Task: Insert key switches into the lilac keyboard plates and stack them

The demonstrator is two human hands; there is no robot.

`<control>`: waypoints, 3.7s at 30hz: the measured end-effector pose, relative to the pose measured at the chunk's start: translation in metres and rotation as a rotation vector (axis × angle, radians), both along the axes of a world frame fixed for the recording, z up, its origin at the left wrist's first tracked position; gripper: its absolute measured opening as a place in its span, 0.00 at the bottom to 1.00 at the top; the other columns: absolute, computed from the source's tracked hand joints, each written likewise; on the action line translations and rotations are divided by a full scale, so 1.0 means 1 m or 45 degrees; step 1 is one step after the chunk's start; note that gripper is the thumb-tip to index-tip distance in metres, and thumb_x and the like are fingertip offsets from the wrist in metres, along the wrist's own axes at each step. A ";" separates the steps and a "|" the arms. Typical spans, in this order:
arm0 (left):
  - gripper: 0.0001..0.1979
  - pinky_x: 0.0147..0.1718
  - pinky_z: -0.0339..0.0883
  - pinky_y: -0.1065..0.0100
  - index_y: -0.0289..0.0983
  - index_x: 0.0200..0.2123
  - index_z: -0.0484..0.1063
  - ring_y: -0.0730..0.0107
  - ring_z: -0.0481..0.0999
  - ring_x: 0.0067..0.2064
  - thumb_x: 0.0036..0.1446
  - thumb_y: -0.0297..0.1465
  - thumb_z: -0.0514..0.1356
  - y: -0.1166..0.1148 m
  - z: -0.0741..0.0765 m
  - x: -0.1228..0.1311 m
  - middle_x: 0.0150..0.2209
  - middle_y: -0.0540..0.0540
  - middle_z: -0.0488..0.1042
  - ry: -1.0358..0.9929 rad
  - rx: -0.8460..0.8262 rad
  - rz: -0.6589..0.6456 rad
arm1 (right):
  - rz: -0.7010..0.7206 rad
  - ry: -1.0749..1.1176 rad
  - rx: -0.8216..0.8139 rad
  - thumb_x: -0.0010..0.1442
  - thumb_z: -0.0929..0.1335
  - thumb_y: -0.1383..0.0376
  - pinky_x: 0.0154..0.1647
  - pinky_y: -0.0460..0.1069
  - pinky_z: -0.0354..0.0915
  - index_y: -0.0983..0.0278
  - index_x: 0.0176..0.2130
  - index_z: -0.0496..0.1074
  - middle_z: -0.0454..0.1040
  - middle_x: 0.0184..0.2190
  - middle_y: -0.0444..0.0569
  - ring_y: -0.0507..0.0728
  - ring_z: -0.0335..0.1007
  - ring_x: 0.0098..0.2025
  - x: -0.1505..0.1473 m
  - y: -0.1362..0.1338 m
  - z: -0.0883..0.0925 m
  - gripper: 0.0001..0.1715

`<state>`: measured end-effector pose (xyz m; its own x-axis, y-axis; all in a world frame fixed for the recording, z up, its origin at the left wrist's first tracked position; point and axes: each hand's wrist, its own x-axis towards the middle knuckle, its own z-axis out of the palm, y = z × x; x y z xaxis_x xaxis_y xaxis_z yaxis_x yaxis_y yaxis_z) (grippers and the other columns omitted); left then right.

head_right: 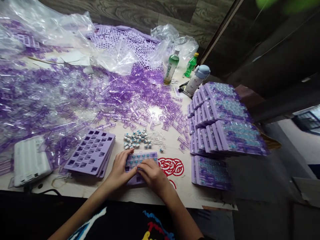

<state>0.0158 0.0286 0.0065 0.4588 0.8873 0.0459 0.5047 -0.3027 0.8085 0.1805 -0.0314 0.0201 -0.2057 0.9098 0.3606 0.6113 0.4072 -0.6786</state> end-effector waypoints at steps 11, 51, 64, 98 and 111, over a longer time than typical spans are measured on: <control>0.29 0.49 0.57 0.55 0.40 0.55 0.54 0.57 0.63 0.49 0.51 0.34 0.58 -0.002 -0.001 0.006 0.46 0.44 0.65 0.082 -0.017 0.064 | -0.149 -0.208 0.062 0.64 0.62 0.65 0.34 0.51 0.60 0.61 0.43 0.73 0.72 0.27 0.47 0.56 0.61 0.32 0.003 -0.005 -0.009 0.11; 0.19 0.47 0.57 0.55 0.39 0.39 0.56 0.56 0.61 0.47 0.46 0.38 0.58 0.003 0.008 0.006 0.41 0.44 0.62 0.113 -0.226 0.092 | -0.222 -0.284 0.094 0.65 0.63 0.63 0.29 0.49 0.51 0.64 0.39 0.74 0.68 0.20 0.45 0.54 0.57 0.25 -0.001 -0.007 -0.012 0.12; 0.22 0.48 0.56 0.57 0.39 0.41 0.55 0.57 0.60 0.48 0.44 0.39 0.60 0.008 0.012 0.004 0.44 0.44 0.62 0.149 -0.303 0.050 | 0.007 -0.451 0.318 0.65 0.58 0.71 0.29 0.49 0.54 0.73 0.48 0.66 0.64 0.22 0.47 0.56 0.58 0.28 0.002 -0.007 -0.021 0.15; 0.21 0.47 0.60 0.54 0.38 0.48 0.61 0.56 0.65 0.49 0.51 0.38 0.58 0.004 0.000 -0.004 0.46 0.42 0.67 0.032 -0.020 0.036 | -0.442 -0.343 -0.081 0.58 0.64 0.71 0.39 0.53 0.66 0.65 0.38 0.70 0.73 0.34 0.52 0.58 0.69 0.36 0.072 0.021 -0.005 0.07; 0.13 0.52 0.56 0.56 0.39 0.46 0.63 0.58 0.61 0.53 0.57 0.34 0.53 0.003 -0.001 -0.014 0.49 0.41 0.64 0.100 0.223 0.015 | -0.156 -0.430 0.305 0.59 0.68 0.66 0.44 0.54 0.65 0.63 0.43 0.72 0.71 0.38 0.52 0.59 0.65 0.42 0.011 -0.007 0.002 0.10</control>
<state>0.0014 0.0314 0.0052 0.4570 0.8741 0.1647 0.5684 -0.4295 0.7018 0.1911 -0.0384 0.0219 -0.2438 0.8338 0.4954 0.8366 0.4391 -0.3274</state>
